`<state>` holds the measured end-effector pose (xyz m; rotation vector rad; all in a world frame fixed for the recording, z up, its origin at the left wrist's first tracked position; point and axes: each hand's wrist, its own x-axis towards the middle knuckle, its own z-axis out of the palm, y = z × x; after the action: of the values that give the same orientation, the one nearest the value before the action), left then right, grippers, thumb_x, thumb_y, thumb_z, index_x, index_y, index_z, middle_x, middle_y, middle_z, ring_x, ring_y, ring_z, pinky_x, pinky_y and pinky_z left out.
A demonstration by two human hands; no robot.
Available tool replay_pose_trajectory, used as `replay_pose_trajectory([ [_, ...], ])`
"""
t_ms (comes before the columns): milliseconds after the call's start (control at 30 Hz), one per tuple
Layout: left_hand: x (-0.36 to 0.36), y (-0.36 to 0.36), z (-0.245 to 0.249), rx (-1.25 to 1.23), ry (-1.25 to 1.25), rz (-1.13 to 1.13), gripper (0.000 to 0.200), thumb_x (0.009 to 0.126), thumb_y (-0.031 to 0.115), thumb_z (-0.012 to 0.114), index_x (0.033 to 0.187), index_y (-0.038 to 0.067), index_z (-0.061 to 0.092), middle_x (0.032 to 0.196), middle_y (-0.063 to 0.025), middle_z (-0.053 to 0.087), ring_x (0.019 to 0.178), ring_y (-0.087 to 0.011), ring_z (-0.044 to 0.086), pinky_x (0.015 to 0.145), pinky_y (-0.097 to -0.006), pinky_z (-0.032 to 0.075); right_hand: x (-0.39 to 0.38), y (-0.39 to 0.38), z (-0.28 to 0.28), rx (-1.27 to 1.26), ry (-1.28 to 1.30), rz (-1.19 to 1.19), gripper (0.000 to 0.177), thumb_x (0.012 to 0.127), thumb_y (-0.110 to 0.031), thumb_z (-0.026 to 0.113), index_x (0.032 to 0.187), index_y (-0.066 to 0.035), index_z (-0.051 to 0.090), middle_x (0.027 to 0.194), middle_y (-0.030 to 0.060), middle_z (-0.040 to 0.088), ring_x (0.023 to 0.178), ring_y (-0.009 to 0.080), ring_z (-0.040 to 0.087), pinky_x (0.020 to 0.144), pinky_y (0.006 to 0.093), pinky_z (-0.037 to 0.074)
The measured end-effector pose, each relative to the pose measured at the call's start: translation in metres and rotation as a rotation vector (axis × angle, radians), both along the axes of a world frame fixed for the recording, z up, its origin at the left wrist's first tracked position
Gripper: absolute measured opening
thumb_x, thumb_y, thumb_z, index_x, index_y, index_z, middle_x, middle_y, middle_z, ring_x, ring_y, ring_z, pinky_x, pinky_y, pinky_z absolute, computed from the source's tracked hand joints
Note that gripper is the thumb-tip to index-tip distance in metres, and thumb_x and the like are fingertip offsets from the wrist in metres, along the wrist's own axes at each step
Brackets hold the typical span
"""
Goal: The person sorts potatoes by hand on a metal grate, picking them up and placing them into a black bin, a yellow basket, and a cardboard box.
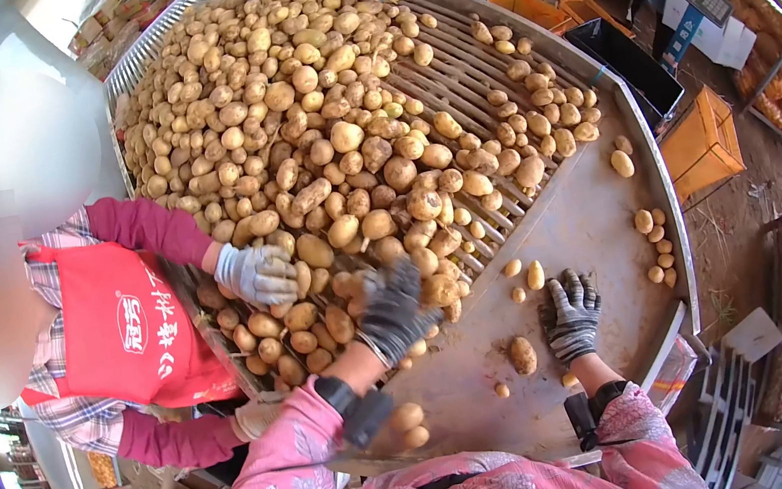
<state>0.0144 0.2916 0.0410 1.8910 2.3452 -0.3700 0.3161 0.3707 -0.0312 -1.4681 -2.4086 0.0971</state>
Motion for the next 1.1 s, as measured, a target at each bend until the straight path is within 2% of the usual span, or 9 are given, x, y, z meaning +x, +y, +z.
replay_pose_trajectory([
  [67, 0.017, 0.004, 0.01, 0.109, -0.305, -0.079, 0.07, 0.079, 0.053, 0.058, 0.136, 0.016, 0.041, 0.146, -0.0154, 0.027, 0.133, -0.0347, 0.025, 0.107, -0.0557, 0.016, -0.002, 0.002, -0.001, 0.018, -0.003, 0.0, 0.04, 0.075, -0.028, 0.062, 0.112, -0.014, 0.059, 0.126, 0.016, 0.05, 0.119, 0.0391, 0.042, 0.099, 0.052, 0.03],
  [233, -0.056, 0.092, 0.033, 0.78, -0.311, -0.082, 0.046, 0.078, 0.023, 0.068, 0.119, 0.008, 0.054, 0.133, -0.0177, 0.042, 0.122, -0.0337, 0.041, 0.103, -0.0405, 0.035, -0.002, 0.003, 0.005, 0.014, -0.001, 0.011, 0.04, 0.073, -0.027, 0.063, 0.111, -0.015, 0.059, 0.124, 0.0161, 0.05, 0.116, 0.0389, 0.043, 0.097, 0.0522, 0.031],
  [400, -0.148, 0.166, 0.017, 0.465, -0.15, 0.211, 0.075, 0.077, 0.036, 0.069, 0.137, 0.006, 0.036, 0.14, -0.0207, 0.036, 0.13, -0.0343, 0.033, 0.106, -0.0397, 0.03, -0.004, 0.006, 0.01, -0.036, 0.016, 0.016, 0.038, 0.075, -0.027, 0.062, 0.111, -0.013, 0.059, 0.124, 0.0179, 0.05, 0.116, 0.0405, 0.042, 0.097, 0.0524, 0.032],
  [500, -0.158, 0.191, 0.014, 0.175, -0.126, 0.288, 0.083, 0.077, 0.051, 0.063, 0.142, 0.014, 0.028, 0.141, -0.0205, 0.035, 0.13, -0.0341, 0.033, 0.107, -0.0464, 0.026, -0.005, 0.009, 0.008, -0.041, -0.008, 0.01, 0.039, 0.074, -0.027, 0.063, 0.11, -0.013, 0.059, 0.124, 0.0177, 0.049, 0.116, 0.0404, 0.042, 0.096, 0.0526, 0.032],
  [633, -0.155, 0.175, -0.001, 0.404, -0.174, 0.251, 0.071, 0.077, 0.048, 0.065, 0.135, 0.014, 0.04, 0.133, -0.0202, 0.045, 0.125, -0.0342, 0.04, 0.104, -0.0466, 0.03, -0.001, 0.008, 0.0, -0.048, -0.002, 0.023, 0.045, 0.071, -0.027, 0.064, 0.114, -0.016, 0.056, 0.126, 0.0155, 0.047, 0.116, 0.0394, 0.041, 0.096, 0.0533, 0.031],
  [700, -0.162, 0.161, -0.008, 0.652, -0.568, 0.255, 0.062, 0.077, 0.044, 0.067, 0.126, 0.011, 0.048, 0.123, -0.0211, 0.052, 0.117, -0.0361, 0.046, 0.1, -0.0442, 0.036, -0.001, 0.008, -0.001, -0.037, 0.0, 0.022, 0.045, 0.071, -0.027, 0.064, 0.114, -0.015, 0.056, 0.126, 0.016, 0.047, 0.116, 0.0396, 0.041, 0.096, 0.053, 0.032],
  [833, -0.151, 0.129, -0.024, 0.727, -0.436, 0.289, 0.057, 0.077, 0.038, 0.069, 0.123, 0.01, 0.05, 0.111, -0.02, 0.056, 0.105, -0.0361, 0.05, 0.094, -0.0426, 0.039, -0.001, 0.007, 0.0, -0.011, 0.006, 0.023, 0.045, 0.07, -0.027, 0.064, 0.114, -0.015, 0.057, 0.126, 0.0162, 0.047, 0.115, 0.0396, 0.042, 0.096, 0.0525, 0.032],
  [1000, -0.113, 0.092, -0.026, 0.799, -0.748, 0.288, 0.061, 0.08, 0.04, 0.066, 0.126, 0.005, 0.047, 0.124, -0.0195, 0.051, 0.108, -0.0355, 0.052, 0.094, -0.0406, 0.042, -0.001, 0.005, 0.001, -0.009, 0.014, 0.027, 0.045, 0.071, -0.027, 0.064, 0.115, -0.015, 0.056, 0.127, 0.0163, 0.047, 0.116, 0.0391, 0.041, 0.097, 0.0525, 0.031],
  [1100, -0.066, 0.052, -0.009, 0.48, -0.279, 0.065, 0.069, 0.076, 0.045, 0.067, 0.13, 0.009, 0.044, 0.132, -0.0178, 0.046, 0.119, -0.0353, 0.046, 0.101, -0.0469, 0.032, 0.0, 0.004, -0.001, -0.027, 0.013, 0.013, 0.045, 0.073, -0.028, 0.063, 0.116, -0.016, 0.056, 0.128, 0.0159, 0.046, 0.119, 0.0389, 0.04, 0.099, 0.0527, 0.029],
])
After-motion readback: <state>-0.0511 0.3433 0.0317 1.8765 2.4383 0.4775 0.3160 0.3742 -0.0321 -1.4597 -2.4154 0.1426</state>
